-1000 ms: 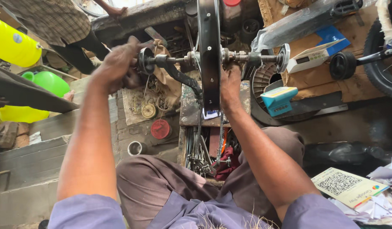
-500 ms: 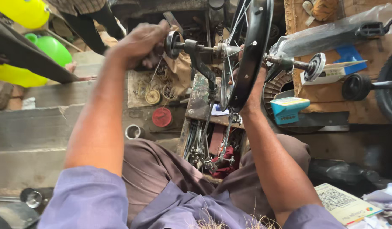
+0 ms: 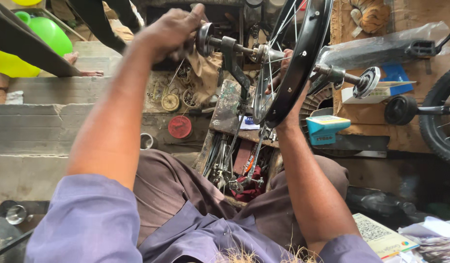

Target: The person sits on the floor in a workshop and works on a bicycle wheel mounted on a truing stand. They use a spoke wrench to tighten and loosen the nipples on the wheel spokes, rotating the wheel periodically to check alignment.

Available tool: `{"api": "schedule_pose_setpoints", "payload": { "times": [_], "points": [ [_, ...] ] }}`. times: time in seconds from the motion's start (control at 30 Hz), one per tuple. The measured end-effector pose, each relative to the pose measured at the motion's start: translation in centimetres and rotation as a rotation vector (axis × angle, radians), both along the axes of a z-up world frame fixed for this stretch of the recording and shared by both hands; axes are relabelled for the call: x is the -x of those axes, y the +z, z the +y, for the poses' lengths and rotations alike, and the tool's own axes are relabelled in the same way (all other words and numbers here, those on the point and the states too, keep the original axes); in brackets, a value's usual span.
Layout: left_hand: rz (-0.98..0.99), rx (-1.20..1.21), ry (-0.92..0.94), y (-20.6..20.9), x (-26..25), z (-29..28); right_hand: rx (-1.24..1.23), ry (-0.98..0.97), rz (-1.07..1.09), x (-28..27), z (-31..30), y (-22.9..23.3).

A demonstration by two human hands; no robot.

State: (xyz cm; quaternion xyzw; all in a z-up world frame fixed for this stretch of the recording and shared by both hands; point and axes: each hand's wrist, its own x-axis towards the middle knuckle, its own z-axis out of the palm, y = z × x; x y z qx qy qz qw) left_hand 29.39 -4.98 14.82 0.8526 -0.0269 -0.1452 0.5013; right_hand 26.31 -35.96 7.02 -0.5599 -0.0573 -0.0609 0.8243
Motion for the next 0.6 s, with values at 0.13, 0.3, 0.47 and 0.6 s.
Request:
{"api": "schedule_pose_setpoints", "payload": {
  "times": [0.13,0.3,0.47,0.6],
  "points": [
    [-0.064,0.07,-0.291,-0.7,-0.7,1.1,0.098,-0.016,-0.038,0.1,0.0,-0.2],
    [0.209,0.16,0.035,-0.3,-0.9,-0.4,-0.068,0.05,-0.048,-0.3,0.0,-0.3],
    [-0.057,0.184,-0.31,1.2,0.4,-0.2,0.087,-0.032,0.019,-0.2,-0.4,-1.2],
    [0.19,0.11,0.019,0.0,0.0,0.6,0.011,0.048,-0.084,0.0,-0.6,-1.8]
  ]
}}
